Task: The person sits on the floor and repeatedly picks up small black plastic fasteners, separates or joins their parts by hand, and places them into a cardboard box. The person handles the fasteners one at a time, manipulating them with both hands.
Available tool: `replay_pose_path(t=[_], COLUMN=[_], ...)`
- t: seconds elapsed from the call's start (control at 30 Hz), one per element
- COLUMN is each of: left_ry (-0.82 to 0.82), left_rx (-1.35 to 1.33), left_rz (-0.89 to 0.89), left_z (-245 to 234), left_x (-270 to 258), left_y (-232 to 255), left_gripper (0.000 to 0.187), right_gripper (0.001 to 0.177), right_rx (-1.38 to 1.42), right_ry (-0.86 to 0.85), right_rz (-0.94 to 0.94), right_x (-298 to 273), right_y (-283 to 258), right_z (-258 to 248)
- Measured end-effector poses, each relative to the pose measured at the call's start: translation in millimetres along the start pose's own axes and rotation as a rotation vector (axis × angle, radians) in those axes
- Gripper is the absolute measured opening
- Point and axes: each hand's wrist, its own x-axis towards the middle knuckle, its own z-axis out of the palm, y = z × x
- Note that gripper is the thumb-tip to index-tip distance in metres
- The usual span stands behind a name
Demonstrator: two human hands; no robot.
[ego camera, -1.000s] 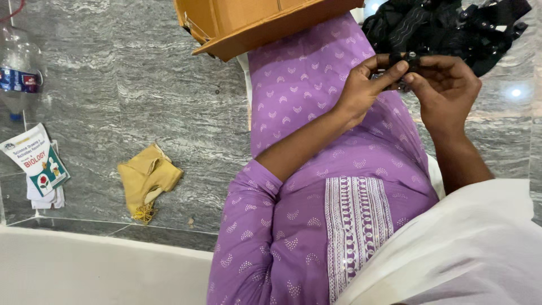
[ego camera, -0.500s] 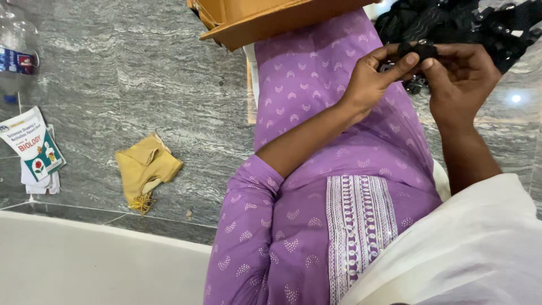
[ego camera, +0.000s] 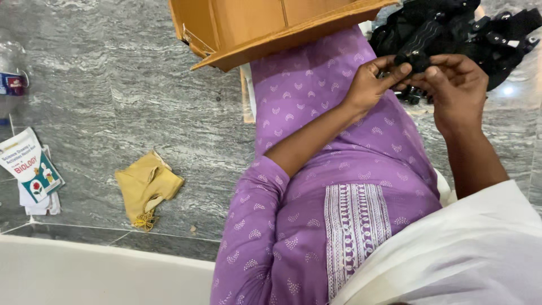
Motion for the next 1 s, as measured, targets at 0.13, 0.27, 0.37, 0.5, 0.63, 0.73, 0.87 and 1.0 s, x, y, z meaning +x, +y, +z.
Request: replay_pose_path(t=[0.13,0.27,0.37,0.5,0.63,0.73,0.87,1.0], left_ry=[-0.002,0.017,0.04,0.055,0.085,0.086,0.046,0.089], left_rx=[-0.044,-0.037,0.021,0.062,0.091,0.062,0.024,0.032], left_rz=[-0.038,-0.033,-0.031,-0.008,-0.007,-0.023,0.083,0.206], left_z=[-5,-11,-14,-12,-8,2,10,-7], left_x=[7,9,7,0,-7,-27,-41,-90], left_y=[-20,-30,-34,-32,-20,-10,27,45], left_gripper=[0.043,0.043,0.041,0.04,0.041,0.041,0.034,0.027], right_gripper=[0.024,0.023,0.024,0.027,0.024,0.03,0.037,0.048], right_rx=[-0.34,-0.391,-0.504,-0.615,-0.779,-0.964,-1.07,-1.28], right_ry=[0.063,0.065,0.066,0.055,0.042,-0.048,-0.186,-0.305], right_rz=[-0.084,-0.132,-0.229,-0.33,-0.593,-0.81,-0.776,-0.837], right_x=[4,6,0,-8,-7,-1,49,84], right_y=[19,41,48,36,4,-23,-55,-31], right_z=[-13,-21,-20,-11,-1,17,63,91])
